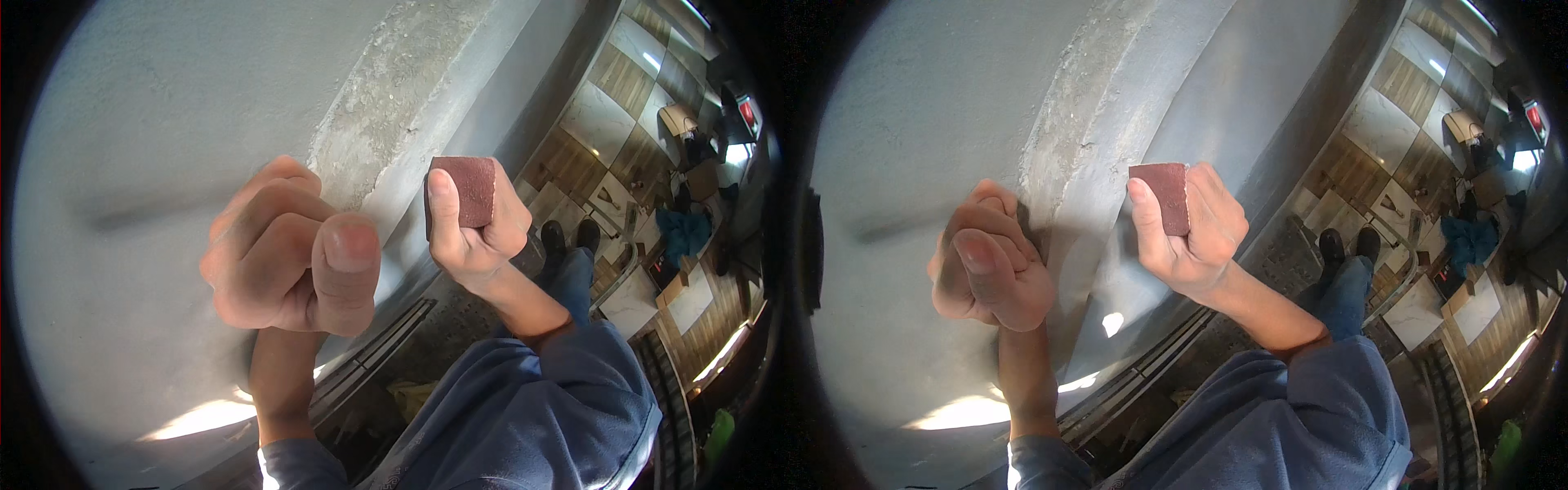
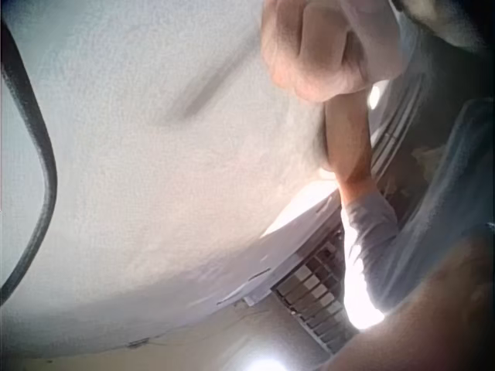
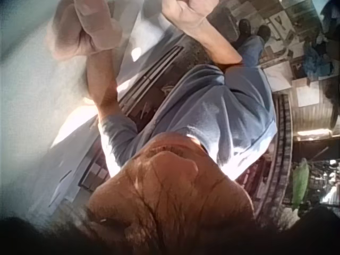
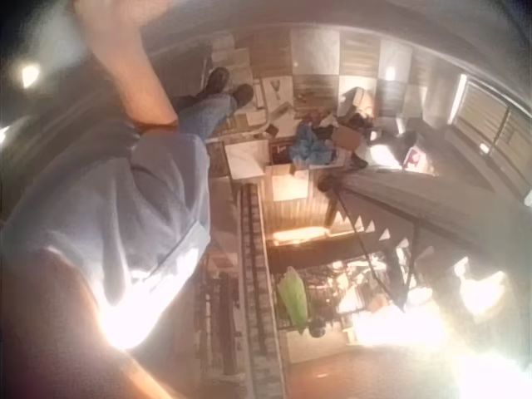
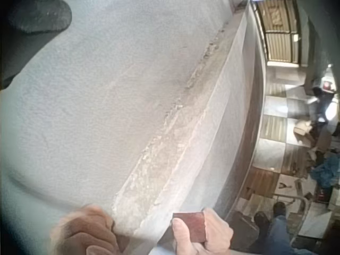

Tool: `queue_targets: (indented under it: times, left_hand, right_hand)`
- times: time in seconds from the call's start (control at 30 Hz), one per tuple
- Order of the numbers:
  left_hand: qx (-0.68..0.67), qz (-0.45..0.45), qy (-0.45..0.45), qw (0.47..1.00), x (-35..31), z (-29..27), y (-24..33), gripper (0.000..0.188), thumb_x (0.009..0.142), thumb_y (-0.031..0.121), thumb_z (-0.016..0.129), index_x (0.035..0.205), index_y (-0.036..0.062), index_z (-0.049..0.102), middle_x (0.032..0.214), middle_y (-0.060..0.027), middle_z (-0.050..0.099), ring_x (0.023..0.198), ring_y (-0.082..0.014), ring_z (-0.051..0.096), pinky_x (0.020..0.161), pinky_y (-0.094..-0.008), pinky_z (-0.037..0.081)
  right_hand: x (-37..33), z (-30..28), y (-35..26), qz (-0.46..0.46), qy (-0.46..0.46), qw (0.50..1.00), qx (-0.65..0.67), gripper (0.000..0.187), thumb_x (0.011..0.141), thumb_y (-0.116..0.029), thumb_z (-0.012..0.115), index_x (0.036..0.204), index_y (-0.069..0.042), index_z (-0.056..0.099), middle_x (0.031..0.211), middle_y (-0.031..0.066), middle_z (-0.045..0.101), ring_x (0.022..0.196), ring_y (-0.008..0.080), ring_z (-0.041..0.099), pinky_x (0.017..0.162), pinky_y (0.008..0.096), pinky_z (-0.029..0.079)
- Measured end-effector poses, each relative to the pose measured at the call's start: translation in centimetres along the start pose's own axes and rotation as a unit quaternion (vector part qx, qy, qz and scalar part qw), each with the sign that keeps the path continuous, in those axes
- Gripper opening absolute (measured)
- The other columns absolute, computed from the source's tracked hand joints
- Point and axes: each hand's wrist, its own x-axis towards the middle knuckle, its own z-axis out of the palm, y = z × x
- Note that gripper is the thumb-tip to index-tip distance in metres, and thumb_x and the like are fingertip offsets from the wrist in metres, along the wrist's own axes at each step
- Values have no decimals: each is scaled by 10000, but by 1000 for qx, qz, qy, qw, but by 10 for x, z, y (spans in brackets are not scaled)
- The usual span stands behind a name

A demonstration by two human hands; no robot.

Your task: Sand the surface of a concrete or plastered wall beam using a piece of sandpaper.

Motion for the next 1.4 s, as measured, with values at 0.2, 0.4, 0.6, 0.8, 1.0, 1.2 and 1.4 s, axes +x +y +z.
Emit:
queue_targets:
  times: [0.2, 0.4, 0.6, 0.8, 1.0, 1.2, 1.4]
  left_hand:
    - [-3, -16, -10, 1000, -2, -1, 0, 501, 1012, 125, 423, 524, 91, 313, 507, -11, 367, 430, -83, 274, 486, -287, 234]
    - [5, -15, -17, 1000, -2, -1, 0, 500, 1033, 145, 371, 537, 94, 330, 527, -10, 370, 442, -82, 274, 507, -289, 241]
    - [9, -23, -13, 1000, 0, 0, 2, 498, 1040, 156, 351, 545, 98, 337, 534, -16, 373, 441, -84, 277, 506, -291, 238]
    - [5, -18, -15, 1000, -5, -3, -3, 486, 1034, 135, 342, 550, 97, 335, 530, -19, 367, 431, -83, 258, 497, -289, 233]
    - [4, -7, -19, 1000, -2, -1, -3, 477, 1027, 121, 343, 551, 95, 331, 520, -21, 362, 424, -83, 246, 484, -286, 225]
    - [1, -12, -4, 1000, -2, 1, 2, 487, 1016, 122, 366, 533, 94, 311, 501, -25, 364, 419, -82, 257, 467, -283, 219]
    - [-6, -20, 0, 1000, 0, 1, 0, 502, 1000, 114, 404, 509, 91, 306, 493, -31, 387, 426, -81, 266, 473, -278, 225]
  right_hand:
    - [-4, 5, 4, -11, 16, 1000, 4, 76, 762, 42, 733, 780, 39, 659, 640, 87, 578, 503, 167, 451, 443, 292, 312]
    - [-7, 5, 10, -16, 34, 999, 13, 75, 768, 29, 739, 783, 40, 667, 646, 86, 597, 503, 166, 457, 444, 280, 322]
    - [27, 7, 16, 32, 96, 995, 16, 96, 871, -65, 706, 842, 18, 670, 676, 50, 606, 550, 94, 510, 500, 236, 392]
    - [-3, 0, 5, -25, 5, 999, -30, 96, 834, -61, 720, 848, 25, 679, 643, 74, 574, 499, 143, 494, 476, 278, 385]
    - [22, 6, -4, 13, 35, 999, 11, 96, 846, -68, 716, 840, 19, 675, 634, 80, 577, 507, 139, 497, 470, 269, 376]
    - [39, 3, -4, 100, 71, 991, 62, 63, 826, -18, 708, 830, 33, 671, 670, 95, 598, 506, 167, 501, 475, 268, 389]
    - [39, 5, -17, 77, 27, 996, 16, 80, 909, -23, 647, 901, 57, 654, 734, 32, 611, 655, 70, 523, 599, 209, 422]
